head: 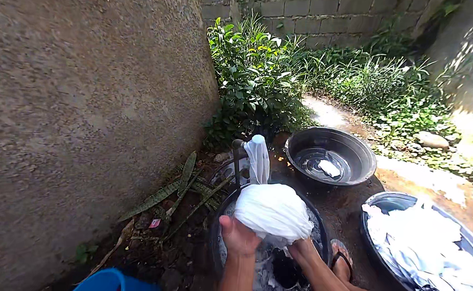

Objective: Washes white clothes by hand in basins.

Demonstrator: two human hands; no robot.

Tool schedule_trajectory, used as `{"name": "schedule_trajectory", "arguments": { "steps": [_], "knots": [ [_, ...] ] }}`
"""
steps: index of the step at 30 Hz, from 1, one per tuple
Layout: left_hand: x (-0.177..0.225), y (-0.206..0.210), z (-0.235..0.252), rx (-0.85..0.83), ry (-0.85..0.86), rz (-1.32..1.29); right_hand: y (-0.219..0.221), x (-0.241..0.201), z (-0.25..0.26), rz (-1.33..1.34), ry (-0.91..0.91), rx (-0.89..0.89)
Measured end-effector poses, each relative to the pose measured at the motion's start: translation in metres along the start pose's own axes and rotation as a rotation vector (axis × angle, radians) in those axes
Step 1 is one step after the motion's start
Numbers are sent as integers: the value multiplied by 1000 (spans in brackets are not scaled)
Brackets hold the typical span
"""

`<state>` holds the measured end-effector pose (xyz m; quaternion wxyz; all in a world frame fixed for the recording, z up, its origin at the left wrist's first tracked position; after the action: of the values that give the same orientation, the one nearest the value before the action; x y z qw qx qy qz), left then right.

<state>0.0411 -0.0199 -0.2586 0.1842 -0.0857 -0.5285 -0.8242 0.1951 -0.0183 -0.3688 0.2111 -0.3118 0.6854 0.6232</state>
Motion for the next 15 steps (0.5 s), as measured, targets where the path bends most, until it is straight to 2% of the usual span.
{"name": "schedule_trajectory", "arguments": {
  "steps": [2, 4, 6, 7, 8, 10, 12, 15],
  "knots": [
    [4, -36, -12, 289, 81, -2, 15, -15, -1, 280, 47, 11],
    [-8, -81, -33, 542, 83, 33, 32, -26, -2, 353, 89, 28],
    [-33, -108, -61, 757, -137, 196, 46, -24, -4, 308, 121, 38],
    [-45, -114, -75, 803, -254, 225, 52, -19, -6, 312, 142, 36],
    [-55, -115, -85, 807, -324, 199, 59, -15, -8, 344, 162, 39],
    [-69, -112, -97, 813, -358, 194, 66, -7, -11, 430, 174, 10],
    [-75, -117, -103, 749, -282, 135, 61, 1, -12, 491, 179, 4],
    [-60, -122, -79, 577, -120, 14, 38, 5, -14, 534, 179, 32]
  ]
}}
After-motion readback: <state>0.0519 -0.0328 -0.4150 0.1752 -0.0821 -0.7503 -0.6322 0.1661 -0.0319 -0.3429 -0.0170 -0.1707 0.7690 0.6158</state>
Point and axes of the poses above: each hand's wrist, its own z-axis towards the middle knuckle, its own y-axis out of the palm, x = y × z, the point moved 1 cm from there along z, towards the middle knuckle, and after that the axes turned 11 degrees about -x, right-handed, at the moved point
